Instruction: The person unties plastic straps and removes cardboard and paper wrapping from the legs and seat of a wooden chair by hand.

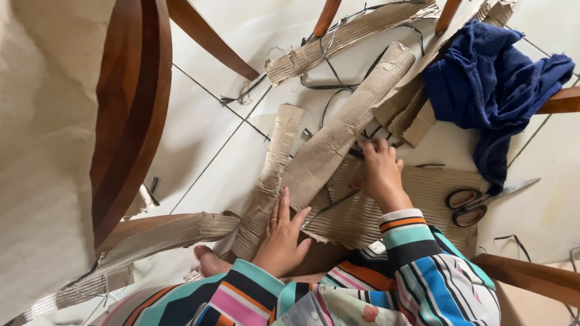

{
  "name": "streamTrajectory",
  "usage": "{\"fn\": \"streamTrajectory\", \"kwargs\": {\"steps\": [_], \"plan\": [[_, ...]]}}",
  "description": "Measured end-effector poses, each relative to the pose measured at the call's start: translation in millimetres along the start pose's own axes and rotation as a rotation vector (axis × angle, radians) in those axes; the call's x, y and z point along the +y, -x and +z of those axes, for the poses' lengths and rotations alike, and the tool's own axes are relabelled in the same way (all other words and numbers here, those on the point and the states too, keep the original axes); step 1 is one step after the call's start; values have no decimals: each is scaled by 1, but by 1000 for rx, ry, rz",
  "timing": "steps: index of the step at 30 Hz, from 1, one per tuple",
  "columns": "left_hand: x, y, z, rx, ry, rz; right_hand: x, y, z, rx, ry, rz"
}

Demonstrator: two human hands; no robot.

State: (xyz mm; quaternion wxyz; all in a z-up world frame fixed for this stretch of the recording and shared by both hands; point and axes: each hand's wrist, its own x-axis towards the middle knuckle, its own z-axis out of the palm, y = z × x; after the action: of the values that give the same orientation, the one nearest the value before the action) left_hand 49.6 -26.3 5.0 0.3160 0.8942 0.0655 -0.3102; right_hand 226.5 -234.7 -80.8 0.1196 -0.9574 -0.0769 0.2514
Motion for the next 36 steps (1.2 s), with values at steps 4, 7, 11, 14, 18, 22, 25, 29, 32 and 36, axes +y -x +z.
{"fn": "streamTrajectory", "kwargs": {"steps": [4, 7, 11, 14, 18, 22, 25, 29, 32, 36], "plan": [[-1, -2, 0, -18, 40, -3, 69, -58, 74, 158, -184, -112], [1, 0, -2, -21, 75, -1, 97, -76, 86, 285, -375, -96], [1, 3, -3, -21, 99, 15, 64, -19, -2, 35, -356, -86], [-5, 0, 5, -12, 77, 18, 13, 43, -73, -443, -465, -172], [2, 1, 4, -12, 136, 76, -19, 67, -84, -653, -542, -262], [10, 5, -6, 88, 606, 310, -23, 57, -68, -562, -985, -221], [3, -8, 11, 154, 957, 340, -31, 56, -65, -498, -1140, -112], [-14, -26, 27, 229, 1197, 274, -37, 55, -55, -521, -1206, -59], [-20, -26, 22, 309, 1127, 223, -41, 57, -55, -515, -1198, -77], [-17, -26, 17, 343, 1125, 200, -47, 67, -68, -498, -1162, -92]]}}
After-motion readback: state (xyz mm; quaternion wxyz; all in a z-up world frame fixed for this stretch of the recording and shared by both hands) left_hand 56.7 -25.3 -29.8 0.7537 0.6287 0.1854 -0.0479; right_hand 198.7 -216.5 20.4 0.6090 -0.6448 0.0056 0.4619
